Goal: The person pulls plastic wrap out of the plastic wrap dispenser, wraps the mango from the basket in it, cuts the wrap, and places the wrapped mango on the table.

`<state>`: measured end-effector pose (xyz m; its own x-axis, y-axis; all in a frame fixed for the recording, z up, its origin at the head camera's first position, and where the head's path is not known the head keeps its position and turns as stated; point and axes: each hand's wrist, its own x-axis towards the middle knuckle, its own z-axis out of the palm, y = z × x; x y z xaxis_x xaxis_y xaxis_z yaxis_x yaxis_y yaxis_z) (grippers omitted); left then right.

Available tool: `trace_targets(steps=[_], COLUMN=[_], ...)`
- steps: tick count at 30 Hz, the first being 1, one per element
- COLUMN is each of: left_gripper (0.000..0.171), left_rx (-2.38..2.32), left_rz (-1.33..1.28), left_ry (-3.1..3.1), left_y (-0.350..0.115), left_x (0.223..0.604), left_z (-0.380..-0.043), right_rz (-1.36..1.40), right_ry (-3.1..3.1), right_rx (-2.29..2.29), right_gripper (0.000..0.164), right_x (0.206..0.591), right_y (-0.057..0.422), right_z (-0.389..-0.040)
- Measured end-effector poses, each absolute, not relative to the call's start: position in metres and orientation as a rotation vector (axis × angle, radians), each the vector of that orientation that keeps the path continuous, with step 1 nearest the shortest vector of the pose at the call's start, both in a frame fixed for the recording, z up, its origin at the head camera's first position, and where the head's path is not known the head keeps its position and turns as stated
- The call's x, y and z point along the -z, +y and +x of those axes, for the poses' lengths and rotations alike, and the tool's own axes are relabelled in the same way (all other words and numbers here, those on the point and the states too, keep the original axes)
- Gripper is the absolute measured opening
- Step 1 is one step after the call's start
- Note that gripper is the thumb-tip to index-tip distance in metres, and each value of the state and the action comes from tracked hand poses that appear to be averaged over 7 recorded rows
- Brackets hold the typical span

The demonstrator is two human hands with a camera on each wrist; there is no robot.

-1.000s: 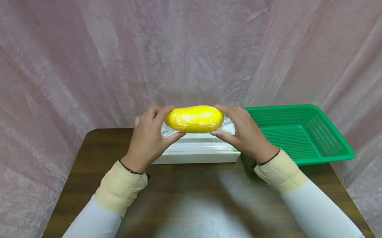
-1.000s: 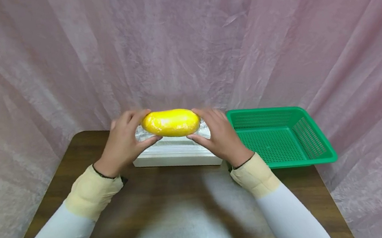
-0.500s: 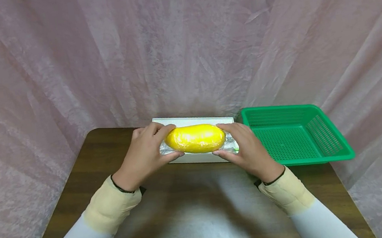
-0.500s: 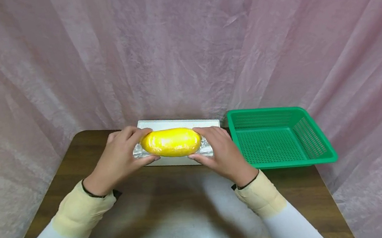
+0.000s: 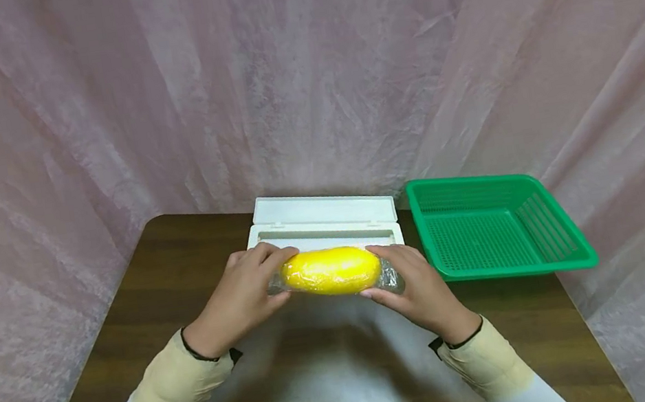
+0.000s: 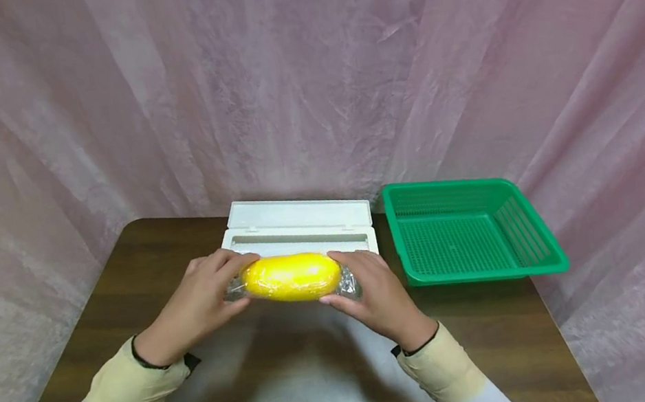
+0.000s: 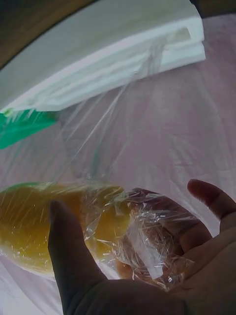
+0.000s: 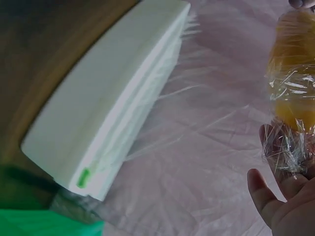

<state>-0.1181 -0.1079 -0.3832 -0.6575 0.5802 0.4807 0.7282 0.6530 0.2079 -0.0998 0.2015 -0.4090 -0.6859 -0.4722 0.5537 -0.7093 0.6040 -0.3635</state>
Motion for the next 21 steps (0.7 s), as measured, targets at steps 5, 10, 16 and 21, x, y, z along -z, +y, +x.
trace_targets(steps=[5,10,16,21], left_gripper=[0.063,0.064,0.063,0.058], left_rx=[0.580,0.612,0.651,0.722], left_rz=[-1.037,-1.044,-1.032,-0.995], left_ry=[-2.530,-2.585,-2.639,-2.679], left_y=[-0.108,-0.108,-0.108,-0.107], left_x=[0.396,0.408,0.428,0.444], left_z=[-0.107,-0.100,-0.096,-0.092], right_rz=[0.941,0.901,0.861,0.833], right_ry=[-2.453,-2.498,-2.552,-2.596], right_rx=[-0.819,-0.855,-0.874,-0.886], right_gripper=[0.071,0.072,0.074,0.074], right_x=[0.424,0.441,0.459,0.474], right_y=[0.200,0.200,0.199,0.199], right_z=[-0.088,-0.078,-0.072,-0.067])
